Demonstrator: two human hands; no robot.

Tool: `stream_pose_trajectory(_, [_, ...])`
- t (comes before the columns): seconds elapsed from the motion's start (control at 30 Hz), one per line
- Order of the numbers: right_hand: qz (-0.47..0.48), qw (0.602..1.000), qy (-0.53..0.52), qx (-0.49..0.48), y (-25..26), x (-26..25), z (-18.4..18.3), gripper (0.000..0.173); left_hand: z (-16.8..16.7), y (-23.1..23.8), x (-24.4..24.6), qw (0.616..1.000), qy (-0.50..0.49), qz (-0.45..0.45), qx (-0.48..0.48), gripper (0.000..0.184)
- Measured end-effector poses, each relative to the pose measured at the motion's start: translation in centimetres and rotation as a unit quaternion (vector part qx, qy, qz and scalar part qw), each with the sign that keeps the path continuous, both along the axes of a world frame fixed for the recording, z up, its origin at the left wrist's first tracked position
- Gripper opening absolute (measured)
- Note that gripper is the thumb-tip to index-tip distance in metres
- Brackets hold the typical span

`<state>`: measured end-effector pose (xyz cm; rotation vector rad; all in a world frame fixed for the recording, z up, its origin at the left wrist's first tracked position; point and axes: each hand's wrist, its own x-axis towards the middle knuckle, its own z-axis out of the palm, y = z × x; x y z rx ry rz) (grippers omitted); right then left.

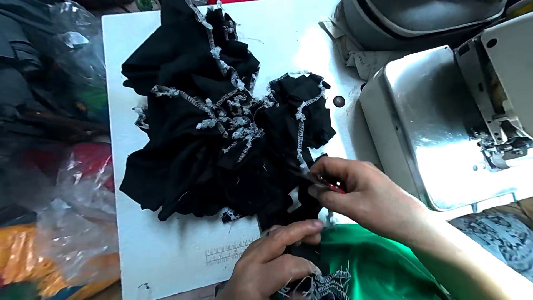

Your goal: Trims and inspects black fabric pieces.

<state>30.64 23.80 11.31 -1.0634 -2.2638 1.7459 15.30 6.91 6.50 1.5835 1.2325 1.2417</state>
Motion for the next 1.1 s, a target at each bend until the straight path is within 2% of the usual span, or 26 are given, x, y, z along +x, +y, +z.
stream_pose_trajectory(0.1, [-0.023, 0.995, 0.076, 0.065, 0.1, 0.5, 0.4, 0.014, 0.3, 0.2, -0.5, 0.998, -0.048, 0.040, 0.010, 0.020])
stream_pose_trajectory(0.2, [-0.005, 0.988, 0.136, 0.066, -0.4, 0.7, 0.9, 0.012, 1.3, 0.9, -0.9, 0.993, -0.092, 0.069, 0.011, 0.017])
stream_pose_trajectory(0.27, [0.011, 0.988, 0.146, 0.053, -1.0, 0.8, 1.0, 0.012, 2.0, 1.5, -0.8, 0.991, -0.113, 0.075, 0.005, 0.018])
stream_pose_trajectory(0.37, [0.034, 0.987, 0.155, 0.033, -1.6, 1.3, 0.7, 0.020, 2.7, 2.2, 0.0, 0.985, -0.123, 0.123, -0.021, 0.020])
stream_pose_trajectory(0.5, [0.052, 0.983, 0.166, 0.053, -2.2, 2.1, 0.3, 0.030, 2.7, 2.4, 0.9, 0.973, -0.120, 0.180, -0.085, 0.024])
stream_pose_trajectory(0.63, [0.078, 0.978, 0.155, 0.119, -2.4, 2.4, 0.4, 0.032, 2.7, 2.0, 0.6, 0.968, -0.115, 0.173, -0.139, 0.024])
stream_pose_trajectory(0.8, [0.110, 0.976, 0.156, 0.104, -2.1, 3.0, 0.7, 0.031, 1.5, 1.5, -0.7, 0.988, -0.040, 0.111, -0.098, 0.017])
stream_pose_trajectory(0.9, [0.063, 0.982, 0.125, 0.126, -1.7, 3.5, 0.1, 0.029, 0.9, 1.4, -0.8, 0.988, -0.054, 0.122, -0.074, 0.017])
stream_pose_trajectory(1.0, [-0.023, 0.986, 0.077, 0.148, -1.4, 4.6, -0.7, 0.027, 0.7, 1.1, -0.5, 0.984, -0.061, 0.154, -0.063, 0.020])
stream_pose_trajectory(1.1, [-0.127, 0.984, 0.068, 0.106, -1.5, 5.7, -0.7, 0.025, 0.4, 1.0, 0.1, 0.974, -0.090, 0.198, -0.067, 0.022])
